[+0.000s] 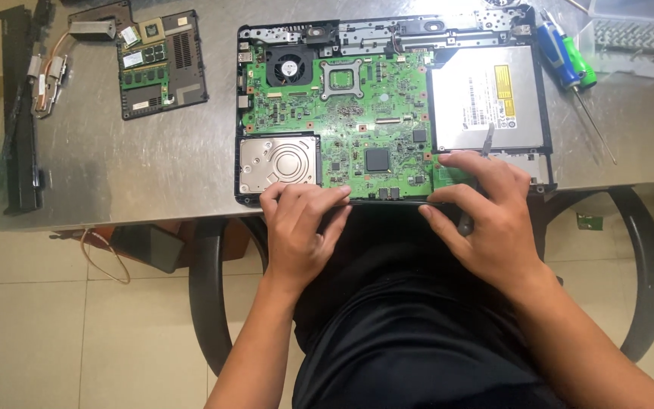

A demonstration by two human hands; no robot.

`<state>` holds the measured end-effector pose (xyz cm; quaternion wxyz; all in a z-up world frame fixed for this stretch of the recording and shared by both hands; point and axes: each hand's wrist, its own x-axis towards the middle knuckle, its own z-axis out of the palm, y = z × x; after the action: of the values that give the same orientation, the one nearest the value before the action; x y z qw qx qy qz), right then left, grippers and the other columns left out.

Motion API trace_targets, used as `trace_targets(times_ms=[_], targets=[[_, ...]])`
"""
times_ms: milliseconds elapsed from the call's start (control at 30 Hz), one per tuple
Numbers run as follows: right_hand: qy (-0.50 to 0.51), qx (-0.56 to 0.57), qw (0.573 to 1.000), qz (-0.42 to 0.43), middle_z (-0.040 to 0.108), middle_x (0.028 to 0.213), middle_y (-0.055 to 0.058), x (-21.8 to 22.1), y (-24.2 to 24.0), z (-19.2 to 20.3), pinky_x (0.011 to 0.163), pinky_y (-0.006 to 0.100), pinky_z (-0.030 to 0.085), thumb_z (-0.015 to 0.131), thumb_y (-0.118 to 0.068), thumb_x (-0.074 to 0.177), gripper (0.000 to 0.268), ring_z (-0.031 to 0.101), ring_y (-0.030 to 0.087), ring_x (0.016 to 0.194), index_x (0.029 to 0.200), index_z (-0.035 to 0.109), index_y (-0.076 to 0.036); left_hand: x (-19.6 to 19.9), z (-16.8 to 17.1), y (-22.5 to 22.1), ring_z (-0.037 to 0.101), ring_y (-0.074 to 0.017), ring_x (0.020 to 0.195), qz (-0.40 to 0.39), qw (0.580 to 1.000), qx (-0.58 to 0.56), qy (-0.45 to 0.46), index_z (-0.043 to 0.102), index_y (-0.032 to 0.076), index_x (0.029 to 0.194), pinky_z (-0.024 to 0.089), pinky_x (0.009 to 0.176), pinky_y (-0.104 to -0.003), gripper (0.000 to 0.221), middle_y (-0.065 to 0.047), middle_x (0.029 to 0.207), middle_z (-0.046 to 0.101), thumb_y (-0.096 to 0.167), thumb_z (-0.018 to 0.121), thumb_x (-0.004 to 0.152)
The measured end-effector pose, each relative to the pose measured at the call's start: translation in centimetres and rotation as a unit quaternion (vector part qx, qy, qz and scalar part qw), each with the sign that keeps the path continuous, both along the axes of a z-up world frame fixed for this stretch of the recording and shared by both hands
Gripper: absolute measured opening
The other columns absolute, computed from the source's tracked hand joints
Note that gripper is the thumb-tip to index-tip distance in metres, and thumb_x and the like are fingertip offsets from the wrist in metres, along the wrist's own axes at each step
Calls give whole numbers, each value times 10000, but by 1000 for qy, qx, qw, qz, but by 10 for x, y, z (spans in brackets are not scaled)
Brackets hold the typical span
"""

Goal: Repairing a laptop by unscrewing components and examining the motherboard on a workbench

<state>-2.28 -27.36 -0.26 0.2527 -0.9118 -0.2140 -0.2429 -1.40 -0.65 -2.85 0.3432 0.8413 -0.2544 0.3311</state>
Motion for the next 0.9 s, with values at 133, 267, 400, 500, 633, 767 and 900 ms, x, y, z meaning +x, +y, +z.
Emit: trace_targets(times_ms=[133,267,400,500,633,767,900], targets=[[-9,11,1000,4,695,1322,16,1,-1,-2,1066,405,377,797,-282,927,117,625,265,1286,933,715,-198,1,-5,-1,681,-174,857,8,1000,-4,-8,727,202,1163,398,956,-415,329,83,936,751,112,826,863],[-15,11,1000,-1,694,1325,24,0,0,-4,1058,411,387,809,-278,917,118,632,274,1266,941,719,-205,3,-9,0,676,-164,851,10,1000,1,-17,733,219,1144,392,957,-408,306,91,937,752,117,822,870],[-30,20,999,-3,695,1320,46,1,1,-5,1045,417,396,826,-260,912,148,644,287,1235,1000,723,-200,3,-7,-1,673,-168,853,6,1000,0,-18,742,222,1131,384,961,-405,279,88,939,755,121,810,881],[-35,19,999,1,695,1309,29,2,1,-6,1035,413,390,821,-250,912,127,643,277,1231,980,722,-211,3,-4,-2,671,-170,850,5,1000,0,-22,748,220,1116,384,958,-399,263,81,937,758,117,809,882],[-45,11,999,14,693,1272,18,3,1,-5,1012,408,391,802,-245,923,94,647,273,1203,929,711,-221,3,-3,-2,671,-172,842,2,1000,-5,-24,759,222,1102,394,933,-401,262,82,935,761,145,830,862],[-49,-6,999,12,717,1207,-26,5,0,-4,984,392,385,787,-240,944,119,661,255,1154,864,699,-229,3,-3,-9,659,-178,847,18,998,27,-51,758,225,1104,383,958,-435,265,76,940,756,170,834,856],[-25,-22,999,33,715,1198,-37,9,-5,6,937,386,403,787,-247,913,72,654,256,1062,898,716,-244,3,3,-22,667,-191,854,0,999,25,-47,748,215,1107,402,957,-443,268,63,930,746,135,819,861]])
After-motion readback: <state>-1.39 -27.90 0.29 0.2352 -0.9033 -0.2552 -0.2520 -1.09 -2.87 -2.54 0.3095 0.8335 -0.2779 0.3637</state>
